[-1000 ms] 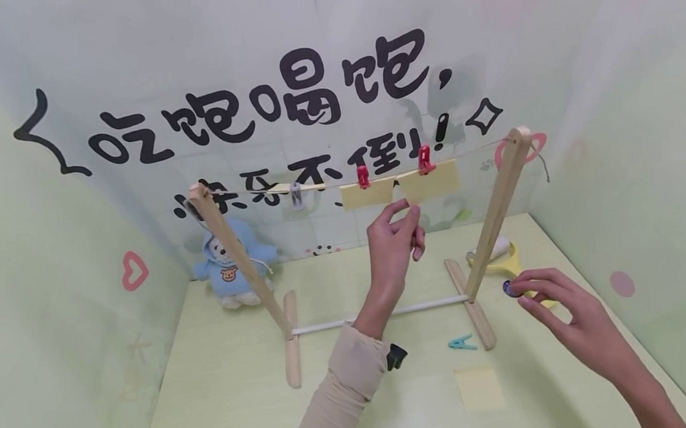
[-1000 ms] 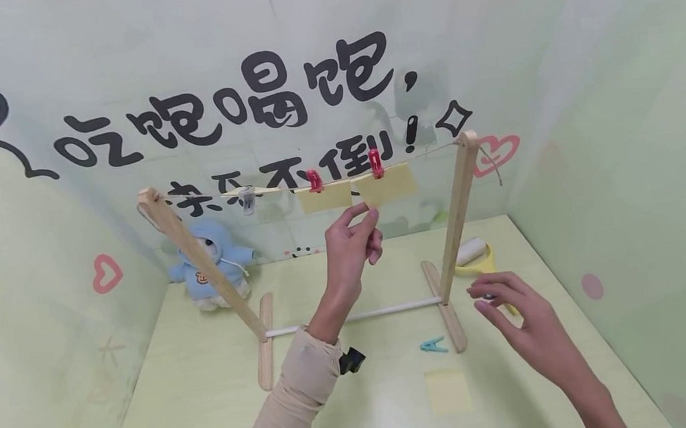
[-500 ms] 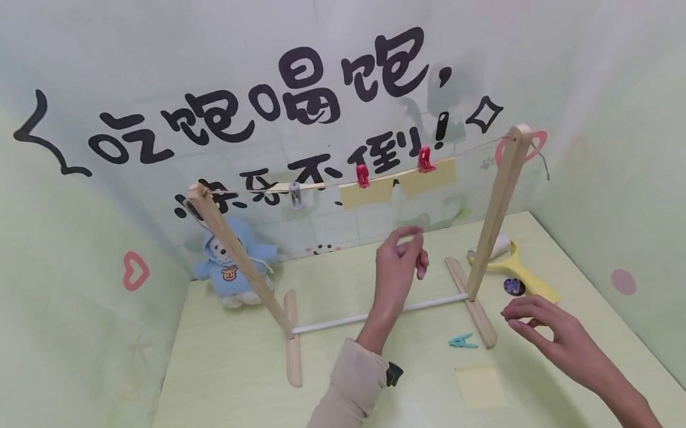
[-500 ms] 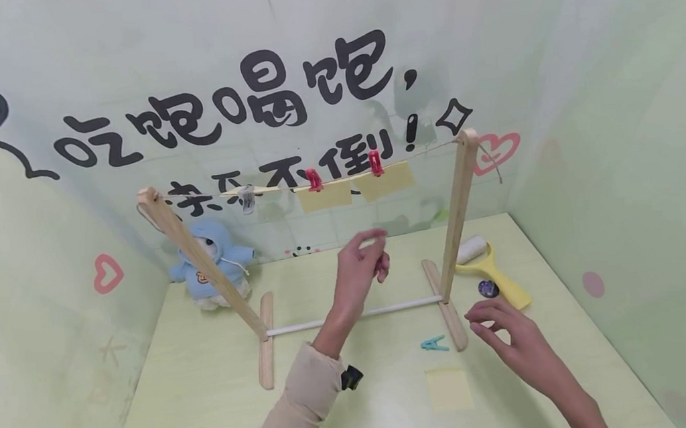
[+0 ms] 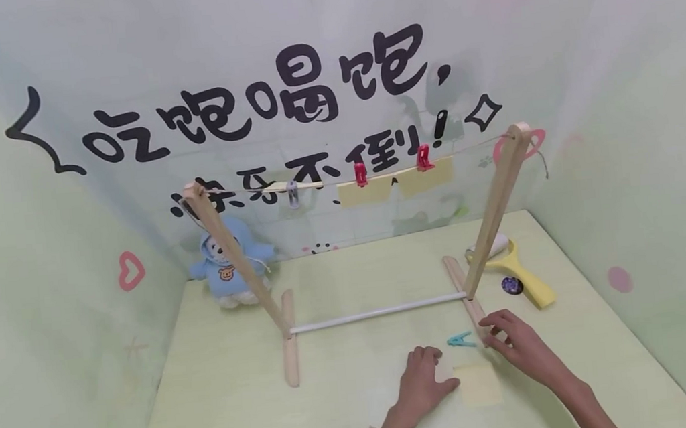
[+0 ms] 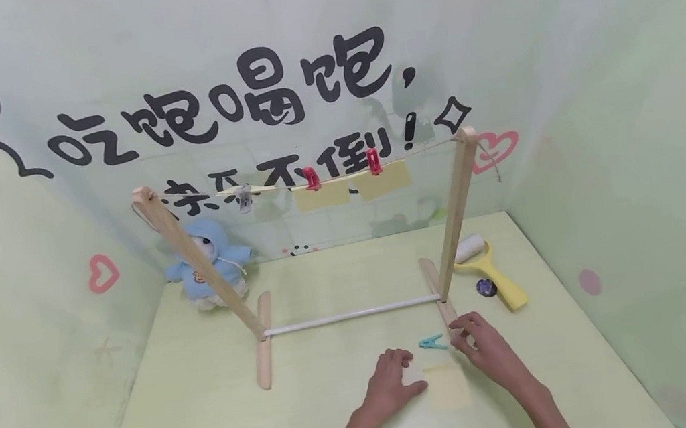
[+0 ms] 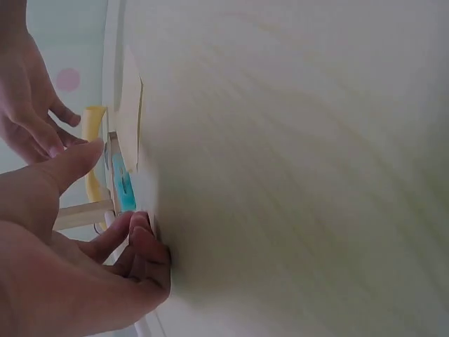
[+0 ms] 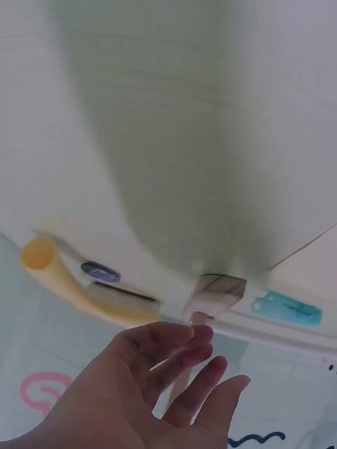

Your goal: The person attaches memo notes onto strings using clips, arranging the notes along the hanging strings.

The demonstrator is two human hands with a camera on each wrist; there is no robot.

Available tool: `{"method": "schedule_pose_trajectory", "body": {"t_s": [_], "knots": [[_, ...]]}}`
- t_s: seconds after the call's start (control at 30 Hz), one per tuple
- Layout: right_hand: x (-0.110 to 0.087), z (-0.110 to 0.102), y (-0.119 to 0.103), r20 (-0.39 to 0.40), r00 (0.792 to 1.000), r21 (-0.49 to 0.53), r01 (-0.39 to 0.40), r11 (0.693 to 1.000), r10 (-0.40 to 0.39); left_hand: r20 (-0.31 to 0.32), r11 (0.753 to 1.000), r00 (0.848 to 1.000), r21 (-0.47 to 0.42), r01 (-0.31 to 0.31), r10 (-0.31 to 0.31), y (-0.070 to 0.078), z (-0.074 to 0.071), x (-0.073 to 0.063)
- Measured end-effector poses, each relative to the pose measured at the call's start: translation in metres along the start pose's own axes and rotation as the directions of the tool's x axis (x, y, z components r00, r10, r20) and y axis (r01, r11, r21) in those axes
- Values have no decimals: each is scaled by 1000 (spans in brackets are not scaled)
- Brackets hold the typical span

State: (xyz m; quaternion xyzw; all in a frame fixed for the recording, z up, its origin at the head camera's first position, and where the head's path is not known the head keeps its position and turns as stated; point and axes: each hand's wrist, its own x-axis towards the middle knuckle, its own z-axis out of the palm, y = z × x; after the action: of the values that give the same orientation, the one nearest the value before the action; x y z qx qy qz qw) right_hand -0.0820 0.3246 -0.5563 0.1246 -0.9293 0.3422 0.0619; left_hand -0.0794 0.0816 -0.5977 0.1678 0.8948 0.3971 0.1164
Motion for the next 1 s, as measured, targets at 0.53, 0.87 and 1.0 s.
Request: {"method": "schedule_pose_trajectory", "body": {"t_s": [0.53, 0.87, 1.0], "knots": [[13, 40, 4, 186, 983, -211, 48, 976, -8, -172, 937, 982, 349, -15, 79, -5, 31, -14], [10, 46, 9, 112, 993, -209, 63, 976, -40, -143, 939, 989, 343, 7, 45, 3, 25, -16], [9, 48, 13, 101, 995, -169, 39, 985, -22, -151, 941, 988, 339, 10, 44, 2, 28, -16]]}}
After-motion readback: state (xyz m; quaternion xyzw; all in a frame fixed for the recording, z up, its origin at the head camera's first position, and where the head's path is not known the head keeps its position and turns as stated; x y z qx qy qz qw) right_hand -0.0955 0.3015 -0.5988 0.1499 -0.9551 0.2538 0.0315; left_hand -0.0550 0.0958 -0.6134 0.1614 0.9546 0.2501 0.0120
